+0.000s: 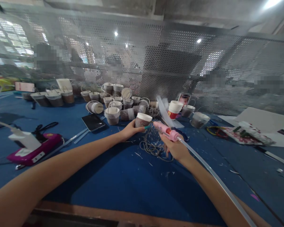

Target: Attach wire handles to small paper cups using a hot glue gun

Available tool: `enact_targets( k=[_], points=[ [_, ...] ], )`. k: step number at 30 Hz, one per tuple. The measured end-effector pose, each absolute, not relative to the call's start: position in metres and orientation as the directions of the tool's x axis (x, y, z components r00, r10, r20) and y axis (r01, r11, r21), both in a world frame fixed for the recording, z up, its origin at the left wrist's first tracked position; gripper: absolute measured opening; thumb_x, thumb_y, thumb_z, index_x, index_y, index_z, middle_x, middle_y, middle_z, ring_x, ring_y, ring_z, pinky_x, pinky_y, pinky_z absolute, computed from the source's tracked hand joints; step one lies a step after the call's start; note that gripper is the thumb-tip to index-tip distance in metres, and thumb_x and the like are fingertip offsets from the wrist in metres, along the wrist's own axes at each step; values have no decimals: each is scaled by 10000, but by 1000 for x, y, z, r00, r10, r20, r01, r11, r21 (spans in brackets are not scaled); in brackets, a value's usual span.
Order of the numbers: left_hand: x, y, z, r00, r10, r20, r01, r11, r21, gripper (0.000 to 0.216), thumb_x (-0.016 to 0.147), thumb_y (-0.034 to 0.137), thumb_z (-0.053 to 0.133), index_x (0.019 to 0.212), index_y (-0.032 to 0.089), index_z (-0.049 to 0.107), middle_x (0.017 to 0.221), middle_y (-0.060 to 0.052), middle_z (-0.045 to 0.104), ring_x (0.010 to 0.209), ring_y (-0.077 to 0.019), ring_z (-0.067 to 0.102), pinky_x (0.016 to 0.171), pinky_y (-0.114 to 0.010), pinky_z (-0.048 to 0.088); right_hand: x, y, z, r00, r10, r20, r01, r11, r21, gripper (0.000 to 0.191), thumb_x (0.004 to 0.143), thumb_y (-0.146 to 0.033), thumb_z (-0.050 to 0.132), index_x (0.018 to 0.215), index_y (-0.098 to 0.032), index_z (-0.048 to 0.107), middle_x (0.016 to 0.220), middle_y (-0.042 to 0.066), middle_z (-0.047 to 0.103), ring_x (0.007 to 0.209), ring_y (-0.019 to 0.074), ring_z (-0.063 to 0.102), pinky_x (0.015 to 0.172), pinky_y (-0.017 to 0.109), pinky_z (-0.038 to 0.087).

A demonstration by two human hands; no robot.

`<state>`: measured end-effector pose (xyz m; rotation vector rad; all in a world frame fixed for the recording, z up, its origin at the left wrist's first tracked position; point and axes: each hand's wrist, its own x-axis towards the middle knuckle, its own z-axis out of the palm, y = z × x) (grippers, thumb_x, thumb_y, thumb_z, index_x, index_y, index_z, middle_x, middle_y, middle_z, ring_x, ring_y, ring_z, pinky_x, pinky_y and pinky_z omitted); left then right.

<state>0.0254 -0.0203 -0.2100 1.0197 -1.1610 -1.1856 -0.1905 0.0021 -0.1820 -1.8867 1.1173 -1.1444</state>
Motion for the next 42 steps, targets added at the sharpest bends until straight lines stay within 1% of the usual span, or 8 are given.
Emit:
enact_targets(
  k=[8, 15, 18, 25, 29, 33, 38, 42],
  points=[
    [25, -23, -211, 33, -994, 106, 269, 111, 957, 563, 572, 242, 826, 1068, 129, 585, 1034, -94, 674, 911, -200, 640, 965, -420, 450, -196, -2, -185, 66, -929, 363, -535, -341, -773, 273, 783, -446, 546, 678, -194, 550, 535, 1, 573, 415, 146, 514, 423, 259, 401],
    [25, -19, -204, 21, -997, 68, 370, 71, 926, 480, 573, 162, 806, 1013, 135, 615, 979, -76, 691, 897, -189, 652, 960, -394, 455, -222, -15, -160, -51, -937, 345, -985, -10, -173, 321, 843, -286, 482, 1049, -46, 537, 1051, 252, 590, 914, 344, 628, 730, 420, 479],
    [28, -19, -205, 15, -998, 67, 381, 67, 922, 504, 548, 127, 804, 1012, 141, 607, 962, -65, 691, 899, -188, 650, 960, -388, 450, -231, -20, -159, -160, -927, 340, -986, 133, -100, 368, 813, -194, 505, 1120, 7, 478, 1115, 302, 517, 1018, 398, 573, 791, 487, 461],
    [30, -22, -207, -18, -994, 111, 375, 97, 922, 594, 478, 113, 836, 1016, 144, 586, 952, -63, 678, 903, -195, 635, 970, -415, 434, -222, -17, -165, -65, -803, 593, -906, -202, -372, 494, 637, -105, 566, 1112, -97, 434, 1267, 279, 369, 1243, 452, 324, 885, 600, 376],
    [30, -23, -210, -62, -988, 141, 342, 111, 933, 623, 482, 193, 858, 1041, 141, 587, 995, -87, 676, 949, -214, 624, 982, -429, 416, -200, -7, -177, 128, -719, 683, -470, -650, -597, 476, 685, -185, 524, 1134, -188, 366, 1245, 178, 461, 1229, 293, 425, 1027, 532, 314],
    [30, -22, -210, -110, -980, 168, 306, 128, 943, 663, 508, 294, 863, 1093, 147, 587, 1054, -99, 675, 1034, -237, 603, 1006, -414, 393, -180, -2, -192, 346, -899, 270, 14, -283, -959, 507, 674, -320, 642, 1083, -241, 352, 1089, 89, 625, 1096, 225, 565, 998, 454, 387],
    [29, -23, -212, -113, -979, 172, 296, 132, 946, 684, 513, 359, 861, 1100, 140, 587, 1085, -106, 669, 1084, -258, 584, 1016, -405, 381, -170, 3, -186, 402, -915, 24, 208, 65, -976, 463, 595, -279, 711, 973, -202, 457, 804, 5, 664, 791, 164, 635, 857, 360, 466],
    [29, -23, -213, -118, -981, 151, 305, 109, 946, 677, 515, 332, 859, 1105, 142, 587, 1091, -103, 667, 1086, -255, 585, 1018, -404, 378, -173, 7, -178, 512, -858, -23, 227, 161, -960, 256, 648, -299, 678, 839, -159, 582, 511, -81, 466, 497, 84, 448, 652, 289, 486]
  ],
)
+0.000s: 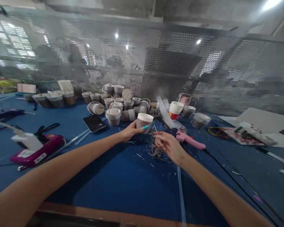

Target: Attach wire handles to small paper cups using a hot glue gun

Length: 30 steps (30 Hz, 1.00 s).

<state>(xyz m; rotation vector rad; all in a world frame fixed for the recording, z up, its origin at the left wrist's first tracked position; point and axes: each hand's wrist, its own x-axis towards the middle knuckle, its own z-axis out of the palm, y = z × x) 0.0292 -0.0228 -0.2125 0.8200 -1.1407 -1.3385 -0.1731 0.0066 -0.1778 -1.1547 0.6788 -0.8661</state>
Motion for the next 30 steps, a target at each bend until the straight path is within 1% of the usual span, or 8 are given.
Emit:
enact_targets(
  k=[2, 5, 9, 13, 17, 21, 25, 30],
  points=[
    [31, -21, -211, -127, -982, 140, 321, 93, 943, 641, 520, 311, 849, 1086, 147, 597, 1093, -101, 667, 1094, -263, 580, 1014, -407, 377, -175, 6, -177, 554, -833, 8, 231, 144, -962, 213, 678, -334, 667, 764, -144, 622, 454, -97, 358, 441, 64, 333, 544, 247, 444],
    [34, -20, -209, -163, -979, 126, 349, 62, 935, 545, 527, 263, 825, 1020, 152, 621, 1071, -96, 675, 1086, -269, 580, 998, -404, 382, -177, 4, -177, 539, -840, 58, 257, 98, -961, 254, 689, -395, 684, 699, -147, 630, 443, -93, 328, 429, 56, 269, 453, 211, 362],
    [35, -19, -209, -210, -969, 128, 364, 44, 930, 530, 495, 186, 802, 995, 150, 631, 995, -80, 691, 1025, -249, 602, 974, -387, 396, -178, 4, -178, 503, -861, 77, 199, 28, -980, 335, 707, -492, 676, 671, -166, 612, 447, -83, 345, 422, 61, 292, 436, 216, 347],
    [31, -17, -207, -165, -977, 132, 310, 76, 948, 547, 518, 200, 813, 1023, 135, 611, 1022, -101, 687, 998, -247, 618, 960, -410, 419, -177, 4, -181, 489, -863, 128, 117, -80, -990, 407, 724, -574, 633, 660, -173, 600, 454, -74, 373, 405, 68, 340, 435, 230, 353],
    [27, -14, -204, -120, -978, 168, 168, 147, 975, 621, 503, 216, 844, 1063, 121, 592, 1043, -115, 682, 981, -250, 626, 964, -444, 428, -175, 7, -182, 534, -833, 144, 62, -131, -989, 405, 757, -567, 601, 668, -172, 583, 453, -81, 370, 400, 66, 360, 435, 221, 342],
    [27, -12, -202, -93, -975, 204, 68, 198, 978, 702, 477, 219, 858, 1108, 119, 565, 1083, -117, 665, 1000, -253, 616, 983, -450, 416, -174, 11, -180, 565, -812, 143, 26, -156, -987, 409, 765, -570, 588, 678, -171, 570, 453, -90, 368, 386, 58, 350, 415, 210, 294],
    [27, -11, -201, -83, -974, 209, 65, 204, 977, 772, 471, 219, 862, 1160, 124, 526, 1127, -127, 647, 1043, -263, 601, 989, -449, 412, -174, 13, -178, 576, -803, 153, 1, -187, -982, 422, 788, -576, 558, 678, -169, 568, 440, -90, 367, 379, 55, 340, 410, 207, 278],
    [24, -12, -203, -103, -969, 226, 85, 218, 972, 747, 503, 238, 853, 1164, 134, 523, 1118, -136, 649, 1044, -271, 605, 984, -460, 414, -174, 14, -179, 579, -801, 151, -5, -189, -982, 426, 779, -584, 563, 685, -169, 567, 433, -90, 381, 370, 52, 333, 400, 203, 280]
  ],
)
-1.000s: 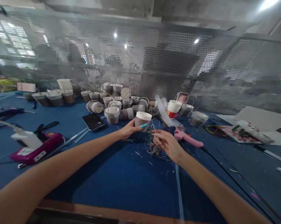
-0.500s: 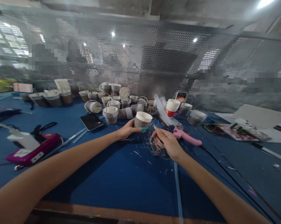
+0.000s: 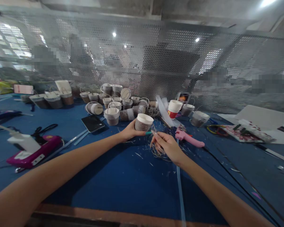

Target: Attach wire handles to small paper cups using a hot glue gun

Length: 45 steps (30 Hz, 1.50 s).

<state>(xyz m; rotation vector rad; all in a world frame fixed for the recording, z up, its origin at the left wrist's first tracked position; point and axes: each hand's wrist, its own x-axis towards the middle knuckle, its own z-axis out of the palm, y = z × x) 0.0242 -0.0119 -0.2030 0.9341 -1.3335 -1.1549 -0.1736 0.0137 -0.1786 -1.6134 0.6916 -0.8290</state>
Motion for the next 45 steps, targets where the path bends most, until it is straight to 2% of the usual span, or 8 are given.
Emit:
enact_targets(
  k=[4, 7, 12, 17, 25, 29, 36, 45],
  points=[
    [24, -12, -204, -97, -968, 233, 70, 227, 971, 815, 486, 215, 853, 1210, 145, 486, 1145, -131, 622, 1094, -278, 569, 999, -457, 396, -174, 14, -180, 591, -792, 153, 3, -188, -982, 420, 792, -575, 553, 683, -169, 566, 430, -90, 388, 360, 51, 333, 397, 205, 296],
    [27, -11, -205, -95, -975, 200, 57, 195, 979, 778, 499, 237, 839, 1191, 140, 498, 1167, -129, 601, 1117, -287, 543, 1009, -449, 380, -174, 13, -182, 593, -789, 159, 6, -194, -981, 417, 807, -563, 546, 683, -166, 565, 430, -90, 388, 360, 51, 338, 402, 206, 300],
    [33, -12, -208, -176, -968, 178, 147, 153, 977, 759, 514, 190, 796, 1209, 149, 493, 1209, -122, 586, 1156, -291, 522, 1017, -422, 373, -174, 11, -184, 595, -787, 161, 7, -195, -981, 403, 829, -546, 533, 701, -165, 557, 434, -95, 387, 359, 48, 328, 407, 204, 295],
    [32, -13, -210, -206, -964, 168, 166, 135, 977, 675, 557, 198, 786, 1179, 149, 526, 1197, -124, 608, 1144, -299, 537, 987, -421, 400, -175, 11, -185, 613, -775, 154, -47, -230, -972, 404, 861, -534, 497, 707, -166, 563, 441, -87, 397, 370, 54, 331, 426, 212, 298],
    [26, -9, -201, -196, -959, 203, 11, 204, 979, 728, 523, 233, 832, 1168, 125, 511, 1186, -135, 611, 1154, -308, 531, 1016, -462, 378, -174, 11, -185, 628, -764, 146, -106, -271, -957, 440, 858, -565, 480, 706, -162, 568, 445, -78, 407, 376, 59, 335, 444, 226, 303],
    [26, -10, -203, -157, -963, 218, 4, 220, 976, 785, 507, 229, 840, 1197, 137, 477, 1188, -126, 597, 1159, -304, 521, 1023, -461, 374, -174, 12, -184, 633, -762, 139, -99, -258, -961, 439, 859, -570, 476, 704, -167, 555, 435, -81, 399, 362, 59, 332, 433, 230, 300],
    [25, -10, -206, -131, -965, 226, -6, 229, 973, 728, 511, 234, 839, 1150, 155, 499, 1120, -101, 609, 1124, -292, 540, 1014, -472, 377, -173, 14, -182, 631, -763, 141, -102, -261, -960, 453, 846, -585, 478, 699, -164, 556, 436, -81, 400, 359, 58, 326, 419, 228, 294],
    [24, -11, -207, -200, -931, 304, -63, 322, 945, 765, 515, 227, 829, 1167, 176, 432, 1099, -76, 571, 1113, -282, 519, 997, -452, 386, -174, 14, -184, 638, -754, 156, -121, -299, -947, 437, 880, -547, 449, 709, -161, 564, 453, -74, 410, 378, 62, 354, 437, 221, 312]
  ],
)
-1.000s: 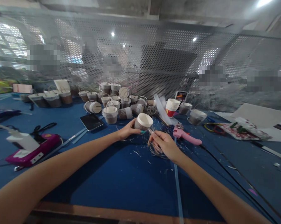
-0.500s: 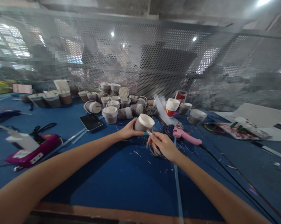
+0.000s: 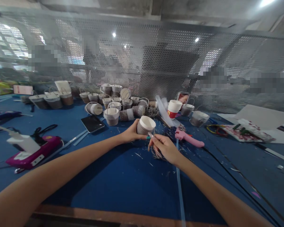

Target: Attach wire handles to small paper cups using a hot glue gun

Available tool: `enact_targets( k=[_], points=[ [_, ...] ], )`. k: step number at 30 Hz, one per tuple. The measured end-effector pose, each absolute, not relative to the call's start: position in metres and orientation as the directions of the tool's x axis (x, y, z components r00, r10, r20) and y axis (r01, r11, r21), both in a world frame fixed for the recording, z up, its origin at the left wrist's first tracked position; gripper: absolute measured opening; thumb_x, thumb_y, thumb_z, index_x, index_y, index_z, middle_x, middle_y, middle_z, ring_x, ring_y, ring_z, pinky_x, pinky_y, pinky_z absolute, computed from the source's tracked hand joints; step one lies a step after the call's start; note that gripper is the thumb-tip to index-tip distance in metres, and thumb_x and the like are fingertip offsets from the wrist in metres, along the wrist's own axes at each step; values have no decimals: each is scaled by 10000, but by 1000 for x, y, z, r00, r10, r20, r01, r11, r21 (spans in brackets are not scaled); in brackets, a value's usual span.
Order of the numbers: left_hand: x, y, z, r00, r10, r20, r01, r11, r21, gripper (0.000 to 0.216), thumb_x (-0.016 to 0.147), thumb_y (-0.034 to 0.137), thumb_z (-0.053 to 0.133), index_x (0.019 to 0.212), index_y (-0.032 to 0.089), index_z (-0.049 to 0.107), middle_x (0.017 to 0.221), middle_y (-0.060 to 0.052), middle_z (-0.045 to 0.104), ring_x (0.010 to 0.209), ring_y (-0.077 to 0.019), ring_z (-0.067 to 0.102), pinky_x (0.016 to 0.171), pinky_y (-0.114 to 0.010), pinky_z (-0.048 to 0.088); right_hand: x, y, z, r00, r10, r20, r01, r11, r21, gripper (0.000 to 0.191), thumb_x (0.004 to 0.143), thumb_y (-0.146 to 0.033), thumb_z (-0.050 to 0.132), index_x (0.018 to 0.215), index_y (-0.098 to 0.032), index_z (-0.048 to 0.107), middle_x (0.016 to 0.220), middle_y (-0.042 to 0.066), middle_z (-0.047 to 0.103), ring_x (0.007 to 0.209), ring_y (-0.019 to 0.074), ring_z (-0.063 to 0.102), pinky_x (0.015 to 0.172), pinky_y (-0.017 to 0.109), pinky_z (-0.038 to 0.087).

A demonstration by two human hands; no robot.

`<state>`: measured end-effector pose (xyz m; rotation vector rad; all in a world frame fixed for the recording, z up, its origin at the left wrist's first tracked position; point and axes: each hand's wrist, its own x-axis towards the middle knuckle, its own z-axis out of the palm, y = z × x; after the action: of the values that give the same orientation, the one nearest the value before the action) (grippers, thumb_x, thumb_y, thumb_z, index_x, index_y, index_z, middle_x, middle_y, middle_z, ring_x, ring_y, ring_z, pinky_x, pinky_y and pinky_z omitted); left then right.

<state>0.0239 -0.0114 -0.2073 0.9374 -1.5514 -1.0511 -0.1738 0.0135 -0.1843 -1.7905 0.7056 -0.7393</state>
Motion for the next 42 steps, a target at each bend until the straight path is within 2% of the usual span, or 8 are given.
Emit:
enact_targets(
  k=[9, 18, 20, 23, 27, 33, 38, 42],
  points=[
    [29, -9, -208, -260, -932, 251, 20, 255, 967, 738, 583, 254, 786, 1222, 189, 422, 1236, -102, 534, 1229, -306, 452, 1045, -444, 350, -173, 15, -182, 632, -761, 146, -140, -298, -944, 456, 867, -571, 449, 689, -165, 556, 443, -71, 411, 382, 64, 345, 448, 223, 324],
    [25, -14, -213, -243, -927, 286, -86, 314, 945, 770, 559, 291, 809, 1216, 162, 430, 1245, -131, 554, 1221, -324, 476, 1050, -485, 355, -175, 16, -184, 649, -742, 168, -281, -439, -853, 480, 925, -544, 341, 697, -172, 541, 461, -56, 411, 409, 83, 393, 474, 228, 349],
    [25, -13, -211, -226, -929, 292, -111, 322, 940, 772, 551, 288, 813, 1216, 163, 442, 1259, -135, 554, 1231, -331, 471, 1049, -493, 356, -176, 17, -183, 694, -689, 208, -347, -573, -742, 459, 955, -479, 313, 691, -175, 534, 508, -32, 453, 470, 99, 444, 524, 238, 366],
    [25, -14, -210, -173, -942, 289, -97, 308, 946, 742, 542, 267, 819, 1191, 164, 472, 1252, -128, 571, 1220, -322, 487, 1046, -494, 362, -178, 20, -179, 762, -572, 303, -402, -785, -471, 392, 965, -391, 330, 700, -173, 520, 651, 20, 534, 607, 129, 498, 609, 264, 381],
    [26, -20, -213, 7, -968, 250, 14, 250, 968, 695, 504, 207, 836, 1121, 158, 519, 1153, -103, 628, 1133, -286, 549, 1018, -466, 400, -180, 28, -170, 817, -355, 454, -288, -934, -212, 308, 946, -333, 371, 768, -160, 553, 712, 48, 537, 665, 149, 479, 625, 273, 380],
    [30, -27, -211, 227, -959, 169, 224, 220, 949, 560, 497, 126, 818, 998, 143, 568, 959, -56, 672, 955, -211, 621, 966, -420, 446, -182, 33, -167, 861, -152, 486, -108, -987, -117, 328, 933, -273, 382, 688, -169, 573, 618, 25, 516, 587, 126, 449, 556, 255, 376],
    [33, -32, -211, 259, -955, 143, 345, 229, 910, 499, 518, 99, 786, 970, 139, 577, 918, -43, 674, 892, -180, 635, 936, -394, 473, -190, 43, -159, 667, 121, 735, -83, -969, 235, 148, 832, -217, 505, 815, -162, 642, 799, 102, 613, 759, 191, 532, 644, 318, 479],
    [38, -37, -216, 369, -914, 170, 233, 268, 935, 629, 450, 70, 807, 1023, 161, 566, 968, -31, 667, 946, -189, 619, 955, -392, 462, -191, 64, -164, 539, 358, 762, -96, -873, 478, 134, 762, -199, 595, 834, -291, 661, 861, 32, 642, 784, 189, 550, 726, 345, 521]
  ],
)
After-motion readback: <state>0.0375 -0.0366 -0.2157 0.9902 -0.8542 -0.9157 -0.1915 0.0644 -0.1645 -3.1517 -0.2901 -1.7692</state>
